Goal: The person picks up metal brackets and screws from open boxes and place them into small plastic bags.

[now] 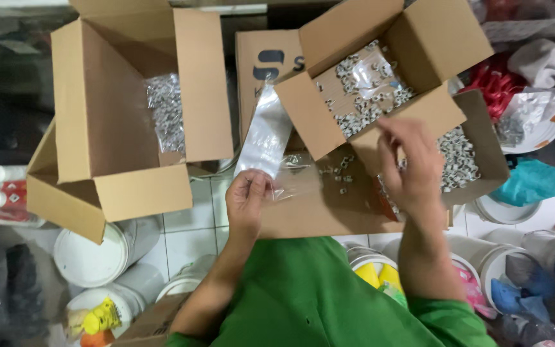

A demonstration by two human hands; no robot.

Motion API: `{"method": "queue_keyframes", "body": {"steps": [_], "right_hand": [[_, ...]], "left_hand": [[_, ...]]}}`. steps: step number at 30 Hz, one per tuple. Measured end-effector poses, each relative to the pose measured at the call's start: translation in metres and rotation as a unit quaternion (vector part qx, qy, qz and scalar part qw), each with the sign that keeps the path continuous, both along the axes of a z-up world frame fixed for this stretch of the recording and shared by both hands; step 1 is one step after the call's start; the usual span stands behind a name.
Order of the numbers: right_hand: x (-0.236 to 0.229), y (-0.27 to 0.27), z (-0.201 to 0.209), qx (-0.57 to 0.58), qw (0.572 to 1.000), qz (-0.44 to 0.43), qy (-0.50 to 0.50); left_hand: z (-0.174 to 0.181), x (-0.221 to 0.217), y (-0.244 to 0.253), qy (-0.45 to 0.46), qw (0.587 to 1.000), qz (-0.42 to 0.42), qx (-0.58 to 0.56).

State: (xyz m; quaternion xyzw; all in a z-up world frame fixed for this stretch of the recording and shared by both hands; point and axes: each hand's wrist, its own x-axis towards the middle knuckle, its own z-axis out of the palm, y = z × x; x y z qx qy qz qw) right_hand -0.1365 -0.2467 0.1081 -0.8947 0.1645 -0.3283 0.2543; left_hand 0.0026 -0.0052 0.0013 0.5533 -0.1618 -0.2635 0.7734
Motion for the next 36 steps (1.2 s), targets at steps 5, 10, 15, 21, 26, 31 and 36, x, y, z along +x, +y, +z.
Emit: {"method": "queue_keyframes", "body": {"steps": [5, 10, 15, 21, 26, 31, 36], "right_hand": [[0.04, -0.087, -0.008, -0.035, 0.985, 0.025, 0.17], [0.07, -0.122, -0.046, -0.015, 0.945, 0.054, 0.322], [0.112, -0.128, -0.064, -0.029, 0.926, 0.119, 0.356], [0.122, -0.13, -0.071, -0.043, 0.893, 0.147, 0.424], [0.11, -0.132, -0.061, -0.016, 0.859, 0.144, 0.492], [0.11, -0.126, -0.06, 0.029, 0.841, 0.2, 0.502], [0.116, -0.12, -0.062, 0.084, 0.83, 0.285, 0.472]], "left_hand": [[0.003, 0.006, -0.028, 0.06, 0.997, 0.015, -0.037], [0.003, 0.012, -0.052, 0.075, 0.995, 0.009, -0.068], [-0.002, 0.011, -0.071, 0.102, 0.992, -0.009, -0.076], [-0.009, 0.0, -0.078, 0.152, 0.982, -0.046, -0.098], [-0.007, -0.002, -0.08, 0.223, 0.972, -0.024, -0.075], [0.003, -0.003, -0.083, 0.259, 0.958, -0.024, -0.118], [0.009, -0.004, -0.088, 0.267, 0.957, -0.018, -0.109]]}}
